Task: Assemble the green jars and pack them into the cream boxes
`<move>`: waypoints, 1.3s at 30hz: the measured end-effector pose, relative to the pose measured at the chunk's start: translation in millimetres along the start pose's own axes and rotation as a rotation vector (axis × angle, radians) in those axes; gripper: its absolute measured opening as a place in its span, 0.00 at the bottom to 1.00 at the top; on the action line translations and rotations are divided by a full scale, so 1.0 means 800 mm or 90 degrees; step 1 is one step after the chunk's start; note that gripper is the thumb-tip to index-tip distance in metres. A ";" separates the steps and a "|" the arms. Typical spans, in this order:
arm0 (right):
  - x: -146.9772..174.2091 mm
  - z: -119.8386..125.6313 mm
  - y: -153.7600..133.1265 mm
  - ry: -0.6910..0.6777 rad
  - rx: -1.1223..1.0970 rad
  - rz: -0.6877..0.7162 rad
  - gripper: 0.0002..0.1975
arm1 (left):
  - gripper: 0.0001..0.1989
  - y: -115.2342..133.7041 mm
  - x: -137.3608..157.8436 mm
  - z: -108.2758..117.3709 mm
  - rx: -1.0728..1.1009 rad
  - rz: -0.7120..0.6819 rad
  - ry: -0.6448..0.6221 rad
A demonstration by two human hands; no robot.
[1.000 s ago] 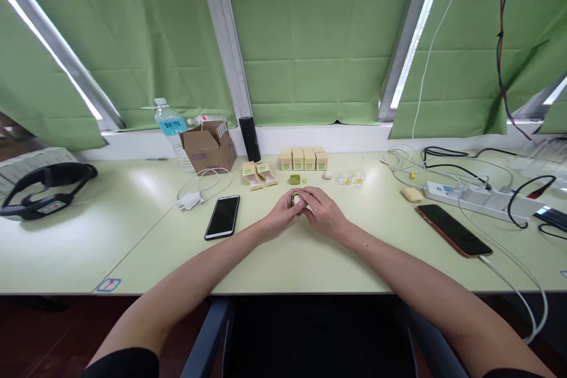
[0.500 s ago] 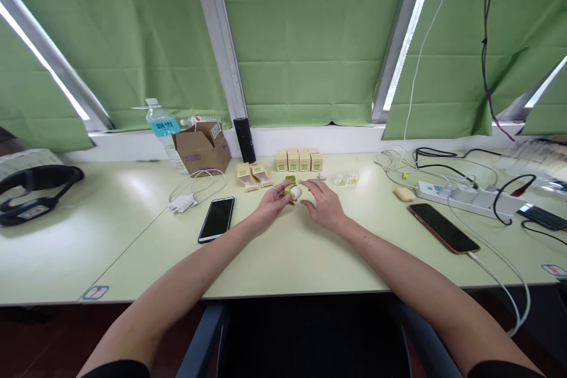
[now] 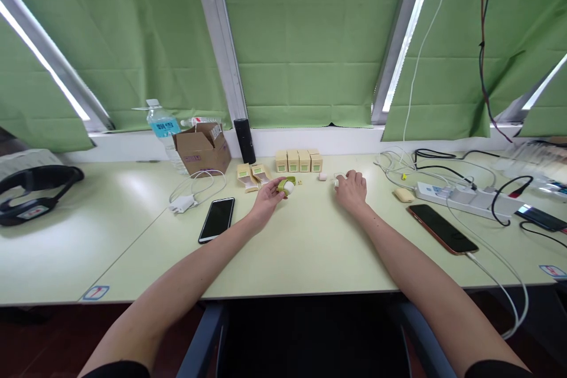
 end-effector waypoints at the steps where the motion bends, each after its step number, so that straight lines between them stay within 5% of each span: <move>1: 0.000 -0.001 0.000 -0.006 0.001 0.000 0.14 | 0.30 0.000 0.000 -0.001 -0.004 -0.003 -0.003; 7: -0.001 0.001 -0.022 -0.023 -0.055 0.045 0.11 | 0.30 0.002 -0.001 0.004 -0.032 -0.028 0.008; 16: 0.034 0.004 -0.130 -0.115 -0.338 0.204 0.07 | 0.28 0.023 0.003 0.006 -0.133 -0.103 0.053; 20: 0.049 0.005 -0.160 -0.130 -0.410 0.221 0.19 | 0.24 0.040 0.014 -0.010 -0.238 -0.157 0.039; 25: 0.051 0.002 -0.166 -0.121 -0.368 0.250 0.37 | 0.23 0.053 0.032 -0.035 -0.391 -0.194 -0.006; 32: 0.047 -0.002 -0.161 -0.129 -0.325 0.311 0.19 | 0.22 0.044 0.038 -0.052 -0.489 -0.178 -0.078; 39: 0.049 -0.005 -0.164 -0.117 -0.301 0.346 0.17 | 0.21 0.036 0.042 -0.061 -0.600 -0.198 -0.115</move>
Point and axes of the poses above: each hand's wrist, its own x-axis away from the middle knuckle, its own z-axis out of the back of the hand, y = z × x, the point moved 10 cm from there along -x, towards the middle knuckle, and after that the axes turned 13 degrees about z, right-handed, at the moved point
